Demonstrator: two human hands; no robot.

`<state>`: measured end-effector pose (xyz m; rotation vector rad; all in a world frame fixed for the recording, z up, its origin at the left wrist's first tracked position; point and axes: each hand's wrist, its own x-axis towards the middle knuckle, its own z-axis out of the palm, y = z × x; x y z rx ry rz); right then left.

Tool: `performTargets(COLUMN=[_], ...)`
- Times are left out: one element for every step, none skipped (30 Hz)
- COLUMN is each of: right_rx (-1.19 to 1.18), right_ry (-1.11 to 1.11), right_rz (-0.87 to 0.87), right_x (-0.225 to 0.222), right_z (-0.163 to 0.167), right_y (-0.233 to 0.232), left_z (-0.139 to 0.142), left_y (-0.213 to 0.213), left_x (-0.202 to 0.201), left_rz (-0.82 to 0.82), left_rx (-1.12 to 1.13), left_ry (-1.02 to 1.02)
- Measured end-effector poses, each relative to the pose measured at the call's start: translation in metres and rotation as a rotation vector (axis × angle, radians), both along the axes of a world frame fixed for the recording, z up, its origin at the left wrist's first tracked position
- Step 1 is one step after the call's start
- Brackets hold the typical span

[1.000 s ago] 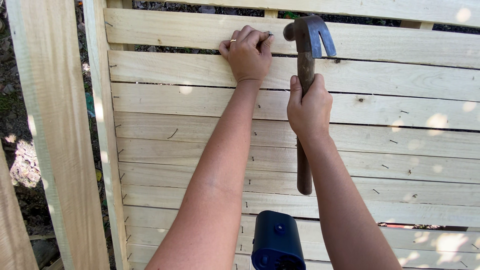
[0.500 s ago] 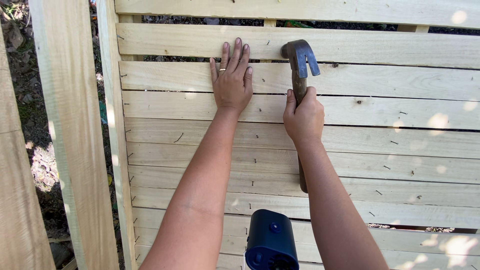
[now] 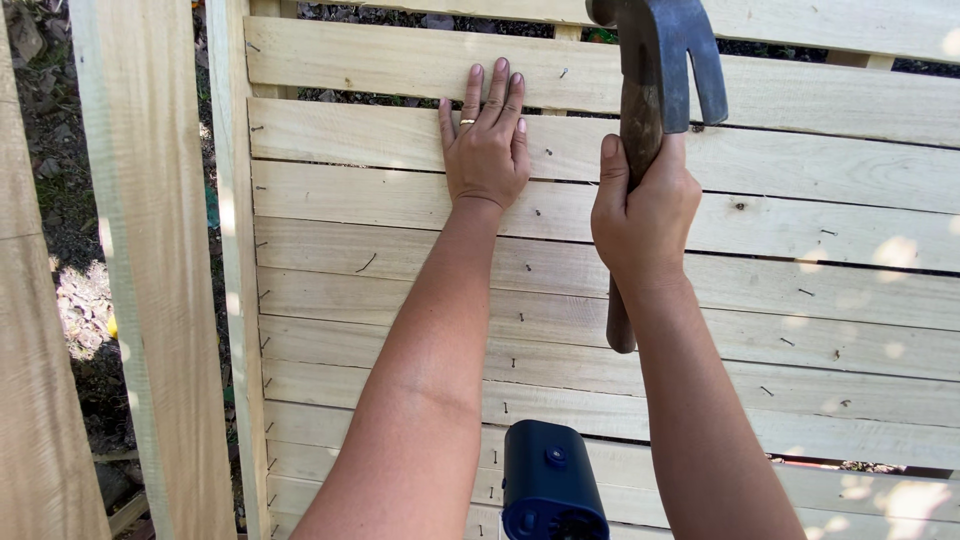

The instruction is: The person hammers nails into wooden slats of a large wooden frame laid on the ground outdoors. They take nails from a cardboard box, position each nail on a slat, and drive it in with a claw hammer, working along the structure.

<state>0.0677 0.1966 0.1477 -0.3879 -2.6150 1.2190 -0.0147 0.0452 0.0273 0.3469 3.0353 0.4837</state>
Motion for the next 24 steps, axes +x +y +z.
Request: performTargets(right_rx=[0.022, 0.044, 0.1, 0.154, 0.205, 0.16, 0.11, 0.061, 0.058, 0.052, 0.047, 0.032, 0.015, -0.001, 0.018, 0.036, 0.056, 0.103, 0.15, 0.196, 0.148, 0.098, 0.048, 0.051], right_ry=[0.025, 0.056, -0.029, -0.117, -0.209, -0.171, -0.129, -0.093, -0.095, -0.093, -0.09, -0.075, -0.058, -0.041, -0.034, -0.027, -0.019, -0.135, -0.251, -0.369, -0.353, -0.34, -0.329, -0.314], right_rz=[0.021, 0.044, 0.046, 0.047, 0.044, 0.024, 0.007, -0.008, -0.025, -0.043, -0.061, -0.053, -0.044, -0.036, -0.017, 0.002, 0.019, 0.01, 0.001, -0.009, -0.031, -0.048, -0.064, -0.075], right_x=[-0.003, -0.007, -0.013, -0.019, -0.022, -0.023, -0.023, -0.02, -0.015, -0.011, -0.006, -0.001, 0.001, 0.001, 0.0, -0.003, -0.007, -0.013, -0.017, -0.018, -0.018, -0.016, -0.011, -0.005], right_z=[-0.001, -0.003, -0.007, -0.01, -0.012, -0.011, -0.01, -0.008, -0.003, 0.001, 0.005, 0.008, 0.01, 0.011, 0.01, 0.008, 0.005, 0.002, -0.002, -0.004, -0.005, -0.006, -0.006, -0.006], right_y=[-0.002, -0.004, -0.005, -0.006, -0.006, -0.003, -0.001, 0.002, 0.005, 0.007, 0.008, 0.006, 0.004, 0.001, -0.003, -0.007, -0.01, -0.011, -0.012, -0.011, -0.009, -0.006, -0.004, -0.002], left_z=[0.0, 0.0, 0.0, 0.0, 0.0, 0.0, -0.001, -0.001, -0.001, -0.002, -0.002, -0.003, -0.003, -0.003, -0.004, -0.003, -0.003, -0.003, -0.003, -0.003, -0.002, -0.002, -0.002, -0.002], left_y=[0.0, 0.001, 0.001, 0.001, 0.0, 0.002, 0.001, 0.002, 0.002, 0.002, 0.003, 0.003, 0.003, 0.003, 0.003, 0.003, 0.003, 0.003, 0.003, 0.003, 0.004, 0.004, 0.004, 0.005], left_x=[0.001, 0.0, 0.0, 0.0, 0.001, -0.001, -0.001, -0.001, 0.0, -0.001, 0.0, 0.0, 0.0, 0.0, 0.001, 0.001, 0.001, 0.0, 0.0, 0.001, 0.0, 0.0, 0.0, 0.001], left_rz=[-0.003, -0.004, -0.007, -0.004, -0.006, -0.008, -0.008, -0.007, -0.008, -0.008, -0.01, -0.01, -0.008, -0.007, -0.006, -0.006, -0.008, -0.008, -0.009, -0.011, -0.014, -0.013, -0.011, -0.009], left_rx=[-0.003, -0.006, -0.007, -0.007, -0.01, -0.006, -0.008, -0.01, -0.01, -0.012, -0.012, -0.013, -0.012, -0.009, -0.009, -0.008, -0.005, -0.001, -0.009, -0.016, -0.02, -0.017, -0.016, -0.015], left_ry=[-0.006, -0.008, -0.009, 0.002, 0.009, 0.023, 0.031, 0.032, 0.03, 0.025, 0.021, 0.016, 0.015, 0.014, 0.012, 0.01, 0.009, 0.011, 0.01, 0.009, 0.012, 0.01, 0.005, -0.001])
